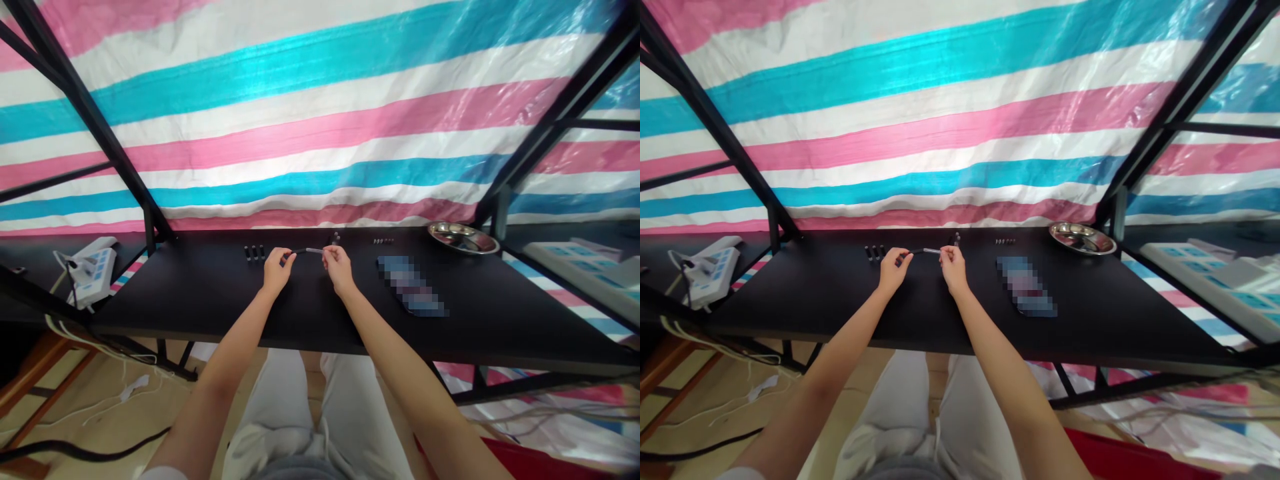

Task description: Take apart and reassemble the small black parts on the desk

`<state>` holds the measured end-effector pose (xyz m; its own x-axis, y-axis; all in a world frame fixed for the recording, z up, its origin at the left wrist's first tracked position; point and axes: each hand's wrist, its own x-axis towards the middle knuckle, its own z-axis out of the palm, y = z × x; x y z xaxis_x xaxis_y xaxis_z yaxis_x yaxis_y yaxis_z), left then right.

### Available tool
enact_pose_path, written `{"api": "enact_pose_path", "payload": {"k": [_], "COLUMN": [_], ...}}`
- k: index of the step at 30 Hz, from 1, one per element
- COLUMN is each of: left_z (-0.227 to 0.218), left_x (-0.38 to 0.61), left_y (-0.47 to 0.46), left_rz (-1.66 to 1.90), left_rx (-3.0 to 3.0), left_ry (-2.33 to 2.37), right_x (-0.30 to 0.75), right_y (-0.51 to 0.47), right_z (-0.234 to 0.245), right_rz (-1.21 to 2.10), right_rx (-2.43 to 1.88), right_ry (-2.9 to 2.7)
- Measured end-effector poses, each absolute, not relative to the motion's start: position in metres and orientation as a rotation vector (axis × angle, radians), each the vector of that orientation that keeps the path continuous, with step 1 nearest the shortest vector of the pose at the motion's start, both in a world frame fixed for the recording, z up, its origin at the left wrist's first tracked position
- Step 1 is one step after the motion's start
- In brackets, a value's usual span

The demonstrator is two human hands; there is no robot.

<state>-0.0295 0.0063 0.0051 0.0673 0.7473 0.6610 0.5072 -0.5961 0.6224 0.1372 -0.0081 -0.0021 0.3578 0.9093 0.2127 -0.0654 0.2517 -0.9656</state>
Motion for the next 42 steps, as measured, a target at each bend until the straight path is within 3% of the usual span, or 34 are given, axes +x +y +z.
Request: {"api": "enact_pose_path", "payload": {"k": [23,42], "left_z": [0.0127,0.0033], "left_x": [-0.0279,-0.0246], "left_y": [0.002,0.0001], "left_rz": [1.563,1.345], "left_rx": [1.982,2.275], "left_ry": [1.26,1.073], "right_x": [0.1381,0.1361], "right_y": [-0.0151,-0.016], "right_z": [0.0005,-0.0028], "right_rz": [0.868,0.885], "right_rx": [-1.061,-1.079], "right_ry": [-1.019,-1.137]}}
